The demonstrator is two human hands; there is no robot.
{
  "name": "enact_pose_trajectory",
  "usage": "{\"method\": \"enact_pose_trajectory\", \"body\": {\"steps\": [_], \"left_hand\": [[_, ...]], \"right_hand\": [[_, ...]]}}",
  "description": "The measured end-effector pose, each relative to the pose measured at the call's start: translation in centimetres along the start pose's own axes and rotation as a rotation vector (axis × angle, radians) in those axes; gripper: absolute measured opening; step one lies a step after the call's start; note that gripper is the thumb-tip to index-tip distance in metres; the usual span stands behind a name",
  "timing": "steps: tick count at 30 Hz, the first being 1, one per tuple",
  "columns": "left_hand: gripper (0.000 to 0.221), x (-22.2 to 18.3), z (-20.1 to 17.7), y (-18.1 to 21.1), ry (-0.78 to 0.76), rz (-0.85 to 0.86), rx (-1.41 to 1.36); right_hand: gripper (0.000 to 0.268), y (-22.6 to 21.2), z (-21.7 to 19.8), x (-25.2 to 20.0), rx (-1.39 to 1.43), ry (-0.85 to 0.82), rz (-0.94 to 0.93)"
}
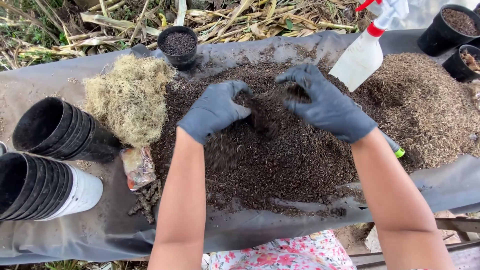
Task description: Mixing different types of soil and substrate on a potting table using a hand trowel and gloved hands.
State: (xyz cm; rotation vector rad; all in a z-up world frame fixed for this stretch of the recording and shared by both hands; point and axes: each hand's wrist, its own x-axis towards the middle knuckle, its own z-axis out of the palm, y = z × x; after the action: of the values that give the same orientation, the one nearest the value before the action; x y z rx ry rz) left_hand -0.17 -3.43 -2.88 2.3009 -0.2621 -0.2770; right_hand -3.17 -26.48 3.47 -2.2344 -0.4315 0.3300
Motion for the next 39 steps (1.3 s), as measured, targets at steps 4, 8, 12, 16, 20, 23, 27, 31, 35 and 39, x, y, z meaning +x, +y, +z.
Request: {"method": "enact_pose_trajectory", "body": {"steps": [4,8,12,16,20,23,27,31,35,39], "left_hand": [[0.045,-2.6,-2.7,1.7,0.075,0.064,-0.183],[0.054,-3.9,-3.3,2.6,0.094,0.172,-0.283],[0.052,-3.4,-3.5,1.8,0.116,0.157,-0.208],[0.054,-4.1,-4.0,2.1,0.144,0.168,-0.215],[0.056,-4.4,-4.5,2.6,0.156,0.176,-0.208],[0.055,-4.0,-4.2,1.6,0.189,0.174,-0.216],[0.053,-4.2,-4.3,1.6,0.195,0.182,-0.201],[0.053,-4.2,-4.4,1.8,0.186,0.194,-0.212],[0.054,-4.2,-4.7,1.8,0.138,0.177,-0.161],[0.051,-4.1,-4.1,1.6,0.152,0.14,-0.218]], "right_hand": [[0.08,-1.0,0.4,-2.0,-0.195,-0.09,0.065],[0.09,0.5,3.4,-1.8,-0.514,-0.129,0.128],[0.056,3.6,4.6,-0.2,-0.363,-0.083,0.054],[0.038,2.0,3.5,-0.1,0.188,0.041,-0.017],[0.043,-2.7,1.0,-0.1,0.378,-0.071,-0.04],[0.031,-0.1,0.2,1.7,0.296,-0.08,-0.28],[0.02,-0.8,0.9,1.7,0.307,0.03,-0.213],[0.013,-0.3,2.5,1.5,0.283,0.192,-0.109],[0.014,-0.3,2.5,1.3,0.144,0.205,-0.073],[0.018,-0.5,1.7,0.2,0.034,0.119,-0.069]]}}
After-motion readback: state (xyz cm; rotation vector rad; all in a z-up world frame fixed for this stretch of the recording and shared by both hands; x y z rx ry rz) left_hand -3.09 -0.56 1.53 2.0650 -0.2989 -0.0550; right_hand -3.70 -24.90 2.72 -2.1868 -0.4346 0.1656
